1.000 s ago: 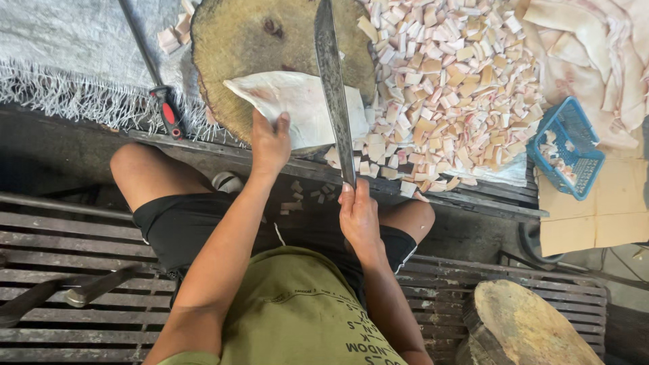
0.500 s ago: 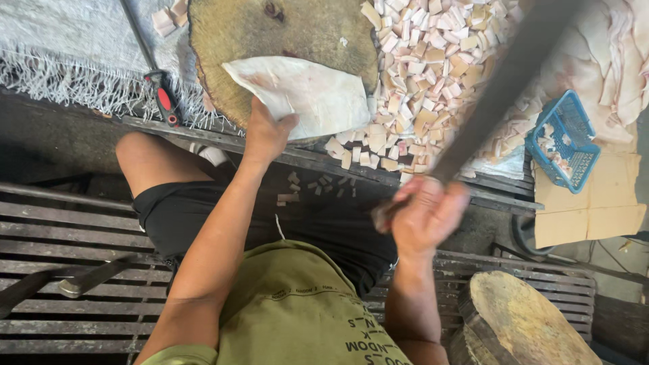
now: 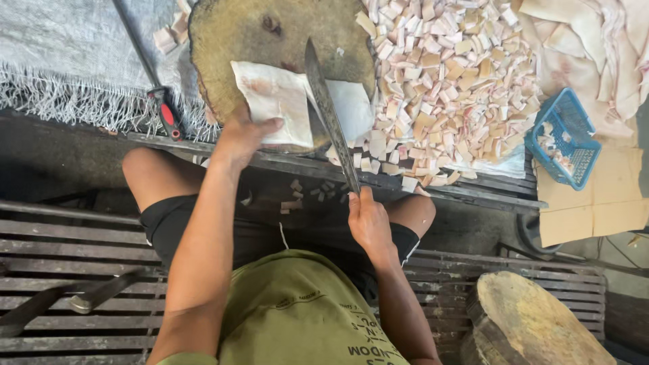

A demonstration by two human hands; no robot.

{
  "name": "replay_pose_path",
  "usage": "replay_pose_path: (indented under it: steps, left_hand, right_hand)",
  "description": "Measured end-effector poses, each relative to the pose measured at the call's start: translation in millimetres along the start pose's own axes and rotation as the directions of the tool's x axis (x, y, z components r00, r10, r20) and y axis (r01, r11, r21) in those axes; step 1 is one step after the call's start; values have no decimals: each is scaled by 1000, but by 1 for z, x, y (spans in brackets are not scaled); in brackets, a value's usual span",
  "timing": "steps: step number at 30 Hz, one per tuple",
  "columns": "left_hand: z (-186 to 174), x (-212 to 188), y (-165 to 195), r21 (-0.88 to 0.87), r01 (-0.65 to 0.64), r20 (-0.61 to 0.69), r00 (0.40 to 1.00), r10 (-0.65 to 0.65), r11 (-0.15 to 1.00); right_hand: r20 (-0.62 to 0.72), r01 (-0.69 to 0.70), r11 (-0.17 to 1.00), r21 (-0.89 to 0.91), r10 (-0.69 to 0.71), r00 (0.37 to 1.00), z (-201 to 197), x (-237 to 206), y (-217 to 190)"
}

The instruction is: The person cuts folded sheets of pork skin into small cubes using a large knife on a round wooden cutting board. The cut pieces accumulate on a nearby cloth, and the person occasionally gathers and repositions the pile.

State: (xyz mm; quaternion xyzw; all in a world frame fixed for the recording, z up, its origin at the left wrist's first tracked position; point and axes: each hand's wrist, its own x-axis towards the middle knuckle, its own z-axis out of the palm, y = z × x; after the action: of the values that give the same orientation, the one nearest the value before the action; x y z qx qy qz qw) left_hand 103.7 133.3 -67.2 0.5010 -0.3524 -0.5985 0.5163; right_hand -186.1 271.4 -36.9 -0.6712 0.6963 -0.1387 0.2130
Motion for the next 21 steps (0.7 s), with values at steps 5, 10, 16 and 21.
replay_pose_path:
  steps: [5, 10, 16, 21]
  left_hand:
    - [0, -33, 1, -19, -111, 48, 993, 112, 994]
    - [13, -53, -8, 45, 20, -70, 997, -17, 999]
    - [14, -53, -3, 3, 27, -67, 997, -26, 1000]
    - [8, -56, 5, 38, -75, -20, 997, 76, 996]
  right_hand:
    - [-13, -27, 991, 129, 29, 999, 0, 7, -30]
    - [-91, -106, 974, 199, 126, 988, -36, 6, -54]
    - [-551, 379, 854, 356, -136, 824, -40, 1, -54]
    - [81, 67, 994, -88, -60, 995, 10, 8, -44]
